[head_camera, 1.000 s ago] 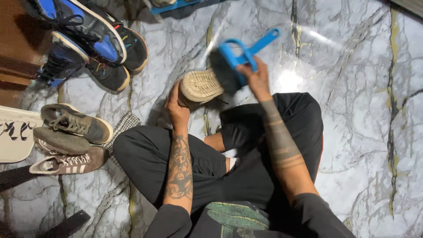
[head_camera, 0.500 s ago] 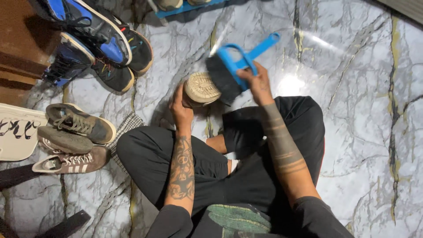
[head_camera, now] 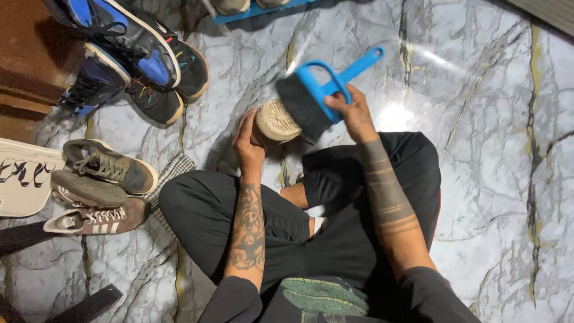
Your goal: The person sits on the floor and uses a blue brush to scrub a single sneaker. They hold the shoe with one hand and vigorously brush the upper, sides, and sole with the other, rotating the shoe to access different areas.
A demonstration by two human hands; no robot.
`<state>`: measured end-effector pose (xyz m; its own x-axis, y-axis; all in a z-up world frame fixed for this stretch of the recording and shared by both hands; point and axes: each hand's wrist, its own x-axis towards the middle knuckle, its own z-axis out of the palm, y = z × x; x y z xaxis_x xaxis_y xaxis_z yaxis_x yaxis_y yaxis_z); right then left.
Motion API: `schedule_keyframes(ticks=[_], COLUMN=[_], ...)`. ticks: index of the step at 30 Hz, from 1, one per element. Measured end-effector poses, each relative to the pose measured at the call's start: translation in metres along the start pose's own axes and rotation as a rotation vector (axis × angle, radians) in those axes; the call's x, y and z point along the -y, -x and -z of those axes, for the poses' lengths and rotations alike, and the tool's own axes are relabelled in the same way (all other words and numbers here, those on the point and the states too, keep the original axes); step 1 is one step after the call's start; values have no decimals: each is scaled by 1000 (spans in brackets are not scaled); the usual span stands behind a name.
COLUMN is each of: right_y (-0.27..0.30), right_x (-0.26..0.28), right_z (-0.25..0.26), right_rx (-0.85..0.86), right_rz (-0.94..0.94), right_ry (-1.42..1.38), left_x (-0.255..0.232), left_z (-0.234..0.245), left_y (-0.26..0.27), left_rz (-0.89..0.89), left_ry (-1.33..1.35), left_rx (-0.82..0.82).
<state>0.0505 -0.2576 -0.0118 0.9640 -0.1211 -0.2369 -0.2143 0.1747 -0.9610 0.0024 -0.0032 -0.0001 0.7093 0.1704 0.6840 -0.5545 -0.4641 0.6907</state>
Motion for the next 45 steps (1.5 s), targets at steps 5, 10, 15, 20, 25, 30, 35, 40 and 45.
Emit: schedule_keyframes(ticks=[5, 10, 15, 20, 25, 30, 35, 40, 45], right_y=[-30, 33, 17, 33, 93, 15, 16, 80, -26], right_x=[-55, 6, -18, -6, 23, -23, -2, 37, -85], right_z=[53, 11, 25, 22, -26, 27, 50, -18, 102], right_rx=[-248, -126, -3, -164, 60, -8, -65, 149, -145], right_rz=[219, 196, 110, 228, 187, 341, 158, -89, 156], right_ry=[461, 347, 170, 379, 280, 401, 354, 220, 471], left_x=[34, 6, 17, 21, 20, 6, 20, 13, 28], left_z=[-1, 6, 12, 21, 10, 18, 12, 12, 14], left_y=[28, 11, 16, 12, 26, 17, 16, 13, 22], left_rz=[90, 385, 811, 836, 818, 694, 661, 641, 678], left_ry=[-7, 202, 900, 1147, 1025, 547, 585, 486, 496], left_rx=[79, 182, 81, -59, -66, 43, 128, 230, 127])
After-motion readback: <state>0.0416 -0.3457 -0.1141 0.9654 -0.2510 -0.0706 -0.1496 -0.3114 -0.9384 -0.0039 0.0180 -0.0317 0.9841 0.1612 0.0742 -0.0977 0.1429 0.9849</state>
